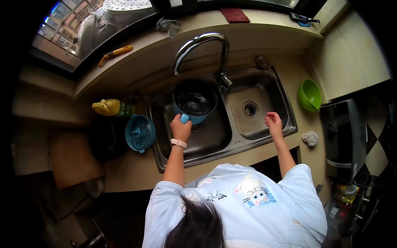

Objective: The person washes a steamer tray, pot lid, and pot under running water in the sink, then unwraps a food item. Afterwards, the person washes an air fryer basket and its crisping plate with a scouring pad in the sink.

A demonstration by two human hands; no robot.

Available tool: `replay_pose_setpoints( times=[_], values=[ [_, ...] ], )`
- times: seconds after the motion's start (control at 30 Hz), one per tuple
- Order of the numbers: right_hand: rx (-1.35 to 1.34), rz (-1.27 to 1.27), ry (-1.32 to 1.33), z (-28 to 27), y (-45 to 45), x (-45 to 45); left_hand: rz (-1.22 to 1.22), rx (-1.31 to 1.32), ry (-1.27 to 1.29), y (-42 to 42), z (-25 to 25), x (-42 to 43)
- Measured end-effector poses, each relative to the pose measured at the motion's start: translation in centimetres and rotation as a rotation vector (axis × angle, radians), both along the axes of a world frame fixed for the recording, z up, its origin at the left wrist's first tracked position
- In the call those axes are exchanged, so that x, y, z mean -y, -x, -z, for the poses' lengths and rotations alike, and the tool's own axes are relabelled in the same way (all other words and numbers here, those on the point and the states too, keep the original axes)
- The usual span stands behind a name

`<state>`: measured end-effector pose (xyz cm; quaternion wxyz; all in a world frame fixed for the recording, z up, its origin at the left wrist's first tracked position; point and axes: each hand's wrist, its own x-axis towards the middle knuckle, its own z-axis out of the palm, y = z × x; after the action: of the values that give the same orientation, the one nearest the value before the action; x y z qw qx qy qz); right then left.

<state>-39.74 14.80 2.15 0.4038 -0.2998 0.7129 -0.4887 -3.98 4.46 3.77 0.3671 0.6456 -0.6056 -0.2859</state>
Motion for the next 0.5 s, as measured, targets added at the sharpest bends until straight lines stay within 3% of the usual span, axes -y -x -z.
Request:
replay_pose_setpoints(
  times=[0.13, 0.37, 0.5],
  values=[
    [-0.468, -0.404, 0.307, -4.5, -6.4, 3.3, -0.047, -0.149, 0.010, 0.4, 0.9, -0.6],
    [-0.629, -0.869, 0.520, -6.2, -14.4, 9.9, -0.103, -0.213, 0.063, 0.0, -0.3, -0.3],
    [-0.772, -1.154, 0.464, -5.1, -19.2, 12.3, -0.032, -0.190, 0.102, 0.9, 1.0, -0.9]
  ],
)
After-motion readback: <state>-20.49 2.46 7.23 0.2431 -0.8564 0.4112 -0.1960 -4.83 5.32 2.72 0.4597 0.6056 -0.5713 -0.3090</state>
